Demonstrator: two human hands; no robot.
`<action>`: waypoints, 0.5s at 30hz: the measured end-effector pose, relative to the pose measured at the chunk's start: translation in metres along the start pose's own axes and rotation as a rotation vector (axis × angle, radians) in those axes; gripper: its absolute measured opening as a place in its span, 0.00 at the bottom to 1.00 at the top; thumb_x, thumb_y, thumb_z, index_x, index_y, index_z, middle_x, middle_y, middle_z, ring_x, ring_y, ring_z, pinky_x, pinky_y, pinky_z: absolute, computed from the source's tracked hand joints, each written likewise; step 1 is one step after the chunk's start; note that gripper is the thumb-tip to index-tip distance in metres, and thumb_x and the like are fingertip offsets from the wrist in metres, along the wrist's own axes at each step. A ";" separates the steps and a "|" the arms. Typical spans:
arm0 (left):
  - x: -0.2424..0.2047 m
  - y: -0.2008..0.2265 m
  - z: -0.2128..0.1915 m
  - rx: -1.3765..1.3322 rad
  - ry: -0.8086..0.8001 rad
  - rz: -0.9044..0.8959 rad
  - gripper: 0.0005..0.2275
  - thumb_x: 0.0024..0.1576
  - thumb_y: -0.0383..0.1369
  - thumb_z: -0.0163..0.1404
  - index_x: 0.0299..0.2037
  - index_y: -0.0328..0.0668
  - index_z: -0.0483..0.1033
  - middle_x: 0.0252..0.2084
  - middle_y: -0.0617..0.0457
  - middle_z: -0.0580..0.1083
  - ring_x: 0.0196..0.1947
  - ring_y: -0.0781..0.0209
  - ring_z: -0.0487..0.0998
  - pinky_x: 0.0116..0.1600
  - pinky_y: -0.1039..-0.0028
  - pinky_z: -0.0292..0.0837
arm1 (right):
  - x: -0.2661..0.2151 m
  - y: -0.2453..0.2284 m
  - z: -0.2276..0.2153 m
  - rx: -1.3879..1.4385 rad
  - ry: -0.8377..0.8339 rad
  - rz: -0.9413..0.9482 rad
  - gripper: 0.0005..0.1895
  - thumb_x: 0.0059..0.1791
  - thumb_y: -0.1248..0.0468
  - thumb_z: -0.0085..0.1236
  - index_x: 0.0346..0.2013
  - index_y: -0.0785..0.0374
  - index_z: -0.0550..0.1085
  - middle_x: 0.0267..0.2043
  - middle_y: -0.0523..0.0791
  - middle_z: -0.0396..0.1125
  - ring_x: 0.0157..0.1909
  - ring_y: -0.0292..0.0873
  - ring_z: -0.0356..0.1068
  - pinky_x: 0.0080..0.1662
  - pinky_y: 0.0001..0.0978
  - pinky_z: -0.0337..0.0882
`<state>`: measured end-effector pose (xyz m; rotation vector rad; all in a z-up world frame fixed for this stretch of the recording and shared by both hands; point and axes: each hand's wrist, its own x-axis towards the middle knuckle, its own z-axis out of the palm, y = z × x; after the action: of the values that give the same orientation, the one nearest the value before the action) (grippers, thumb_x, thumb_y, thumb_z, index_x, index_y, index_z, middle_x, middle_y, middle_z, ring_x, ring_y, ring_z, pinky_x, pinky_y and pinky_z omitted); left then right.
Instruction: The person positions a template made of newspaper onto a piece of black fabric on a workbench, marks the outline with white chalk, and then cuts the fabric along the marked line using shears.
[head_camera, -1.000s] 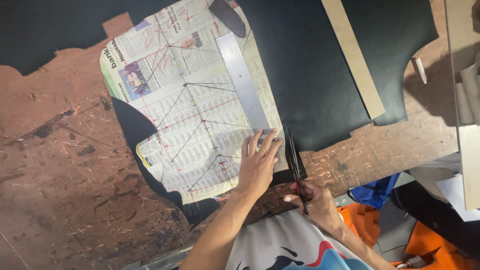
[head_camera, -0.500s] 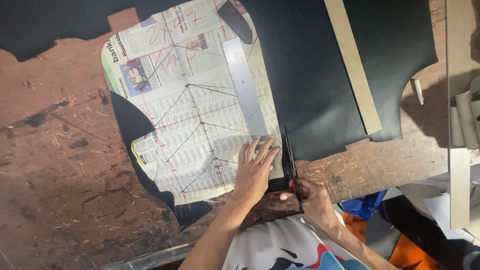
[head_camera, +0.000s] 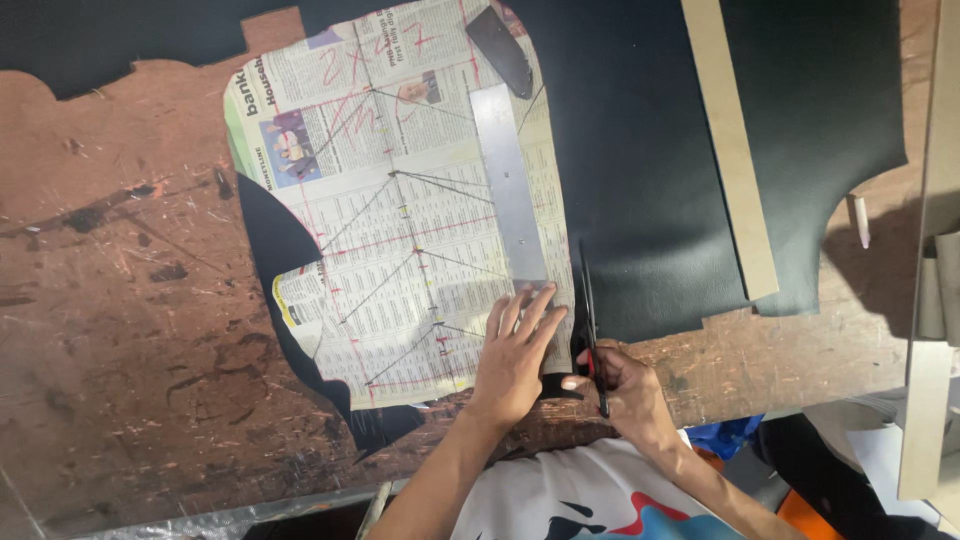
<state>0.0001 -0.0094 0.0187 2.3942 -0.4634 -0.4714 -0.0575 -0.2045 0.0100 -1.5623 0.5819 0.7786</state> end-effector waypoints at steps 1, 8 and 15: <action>0.000 -0.001 -0.001 0.001 0.008 0.000 0.30 0.45 0.14 0.49 0.62 0.39 0.70 0.73 0.48 0.60 0.72 0.42 0.58 0.74 0.48 0.51 | 0.000 -0.003 0.001 -0.038 0.006 0.051 0.19 0.43 0.65 0.71 0.43 0.71 0.76 0.26 0.42 0.71 0.26 0.29 0.64 0.28 0.23 0.65; 0.001 -0.001 -0.002 -0.002 0.007 0.016 0.28 0.47 0.17 0.49 0.62 0.38 0.70 0.73 0.48 0.59 0.72 0.42 0.57 0.74 0.47 0.51 | 0.006 -0.013 0.002 -0.020 0.049 0.079 0.19 0.41 0.65 0.72 0.42 0.70 0.76 0.25 0.40 0.72 0.25 0.28 0.64 0.27 0.22 0.66; 0.003 0.000 -0.006 -0.003 0.018 0.034 0.26 0.49 0.19 0.49 0.62 0.35 0.69 0.73 0.46 0.58 0.72 0.42 0.56 0.74 0.47 0.51 | 0.029 -0.027 -0.003 -0.034 0.020 0.092 0.19 0.42 0.63 0.71 0.43 0.69 0.77 0.22 0.40 0.68 0.22 0.30 0.61 0.25 0.24 0.63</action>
<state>0.0058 -0.0077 0.0229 2.3821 -0.4942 -0.4346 -0.0179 -0.2020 0.0051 -1.5848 0.6622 0.8466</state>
